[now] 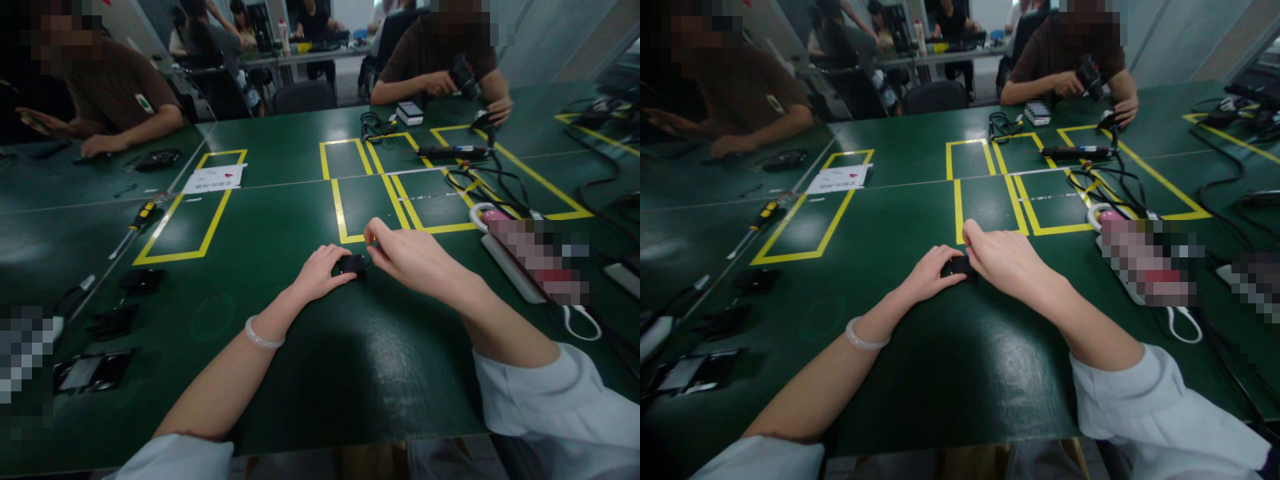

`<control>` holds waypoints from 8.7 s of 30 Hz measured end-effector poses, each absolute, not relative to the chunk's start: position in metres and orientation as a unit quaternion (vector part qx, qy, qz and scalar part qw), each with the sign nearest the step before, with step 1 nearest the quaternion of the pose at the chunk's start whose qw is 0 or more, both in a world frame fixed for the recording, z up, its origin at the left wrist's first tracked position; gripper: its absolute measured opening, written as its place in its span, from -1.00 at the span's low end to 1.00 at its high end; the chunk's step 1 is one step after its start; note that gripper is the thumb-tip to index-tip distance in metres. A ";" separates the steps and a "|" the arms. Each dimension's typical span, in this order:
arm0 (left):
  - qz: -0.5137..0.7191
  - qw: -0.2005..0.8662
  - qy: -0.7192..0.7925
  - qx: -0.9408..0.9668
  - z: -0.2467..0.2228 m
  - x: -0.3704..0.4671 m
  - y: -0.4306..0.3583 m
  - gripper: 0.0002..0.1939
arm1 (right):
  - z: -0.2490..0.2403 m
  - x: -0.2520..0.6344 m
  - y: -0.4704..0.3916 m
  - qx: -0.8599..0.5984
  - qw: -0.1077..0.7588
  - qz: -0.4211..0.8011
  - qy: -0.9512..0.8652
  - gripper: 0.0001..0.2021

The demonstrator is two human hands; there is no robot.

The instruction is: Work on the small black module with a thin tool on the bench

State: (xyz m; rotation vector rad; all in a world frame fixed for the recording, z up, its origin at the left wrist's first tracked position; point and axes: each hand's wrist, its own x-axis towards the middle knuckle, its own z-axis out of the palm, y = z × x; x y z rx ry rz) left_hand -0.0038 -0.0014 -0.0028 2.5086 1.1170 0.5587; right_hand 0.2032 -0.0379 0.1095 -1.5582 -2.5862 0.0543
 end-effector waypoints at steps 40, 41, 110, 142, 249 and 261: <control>0.192 0.178 0.396 0.880 -0.001 -0.004 -0.001 -0.61 | 0.110 0.200 -0.035 -0.517 0.038 -0.014 -0.855 -0.75; 0.192 0.176 0.396 0.880 -0.001 -0.004 -0.001 -0.61 | 0.109 0.201 -0.035 -0.518 0.040 -0.014 -0.854 -0.76; 0.201 0.168 0.392 0.882 -0.004 -0.004 -0.001 -0.62 | 0.107 0.202 -0.036 -0.515 0.075 -0.014 -0.854 -0.79; 0.193 0.175 0.395 0.881 -0.001 -0.004 -0.002 -0.61 | 0.108 0.203 -0.036 -0.515 0.078 -0.016 -0.854 -0.81; 0.194 0.169 0.394 0.883 -0.002 -0.004 -0.002 -0.60 | 0.109 0.201 -0.036 -0.525 0.051 -0.026 -0.849 -0.76; 0.195 0.172 0.396 0.881 -0.002 -0.003 -0.002 -0.60 | 0.111 0.201 -0.038 -0.507 0.056 -0.021 -0.860 -0.79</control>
